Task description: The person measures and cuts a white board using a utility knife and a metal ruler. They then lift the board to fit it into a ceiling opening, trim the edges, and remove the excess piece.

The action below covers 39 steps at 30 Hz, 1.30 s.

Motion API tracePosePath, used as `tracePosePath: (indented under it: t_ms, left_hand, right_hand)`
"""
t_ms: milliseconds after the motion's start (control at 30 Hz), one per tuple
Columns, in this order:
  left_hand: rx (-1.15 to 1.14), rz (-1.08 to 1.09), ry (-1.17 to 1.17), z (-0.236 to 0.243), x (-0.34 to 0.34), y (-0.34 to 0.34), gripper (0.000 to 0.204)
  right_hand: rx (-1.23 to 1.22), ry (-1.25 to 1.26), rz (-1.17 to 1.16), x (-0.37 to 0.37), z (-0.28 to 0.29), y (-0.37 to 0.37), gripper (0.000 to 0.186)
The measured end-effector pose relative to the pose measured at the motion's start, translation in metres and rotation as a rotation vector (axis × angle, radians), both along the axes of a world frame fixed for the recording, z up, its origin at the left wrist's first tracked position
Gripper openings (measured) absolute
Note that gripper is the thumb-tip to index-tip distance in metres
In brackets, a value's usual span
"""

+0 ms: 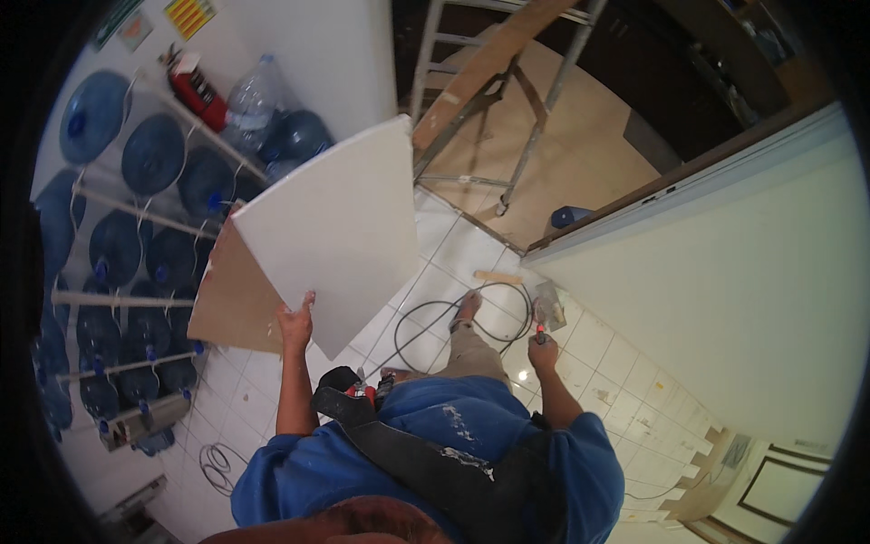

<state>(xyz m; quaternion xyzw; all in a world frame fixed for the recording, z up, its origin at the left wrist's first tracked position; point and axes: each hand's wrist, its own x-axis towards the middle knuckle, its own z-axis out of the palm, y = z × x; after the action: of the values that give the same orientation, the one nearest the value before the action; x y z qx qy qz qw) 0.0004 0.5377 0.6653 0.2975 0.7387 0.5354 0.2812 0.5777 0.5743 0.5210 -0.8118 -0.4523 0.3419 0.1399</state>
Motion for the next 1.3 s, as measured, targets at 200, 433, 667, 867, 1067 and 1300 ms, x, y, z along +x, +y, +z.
tracePosePath:
  t_ms: [200, 433, 667, 867, 1067, 1300]
  left_hand:
    - [-0.139, -0.427, 0.169, 0.005, 0.100, 0.141, 0.023]
    - [-0.102, -0.612, 0.033, -0.008, 0.217, 0.281, 0.028]
    - [0.061, -0.854, 0.136, -0.011, 0.298, 0.391, 0.027]
    - [0.293, -1.092, 0.123, -0.044, 0.325, 0.494, 0.033]
    - [0.287, -1.425, 0.101, -0.090, 0.342, 0.543, 0.072]
    - [-0.054, -1.549, -0.005, -0.029, 0.296, 0.601, 0.099]
  right_hand:
    - [0.200, 0.333, -0.146, -0.043, 0.086, 0.145, 0.028]
    - [0.552, 0.769, -0.263, -0.061, 0.242, 0.310, 0.031]
    - [0.646, 0.780, -0.476, -0.030, 0.254, 0.448, 0.036]
    - [0.366, 0.575, -0.572, 0.021, 0.247, 0.528, 0.031]
    - [0.172, 0.161, -0.395, 0.063, 0.263, 0.575, 0.024]
    - [0.323, -0.035, -0.302, 0.088, 0.244, 0.632, 0.029]
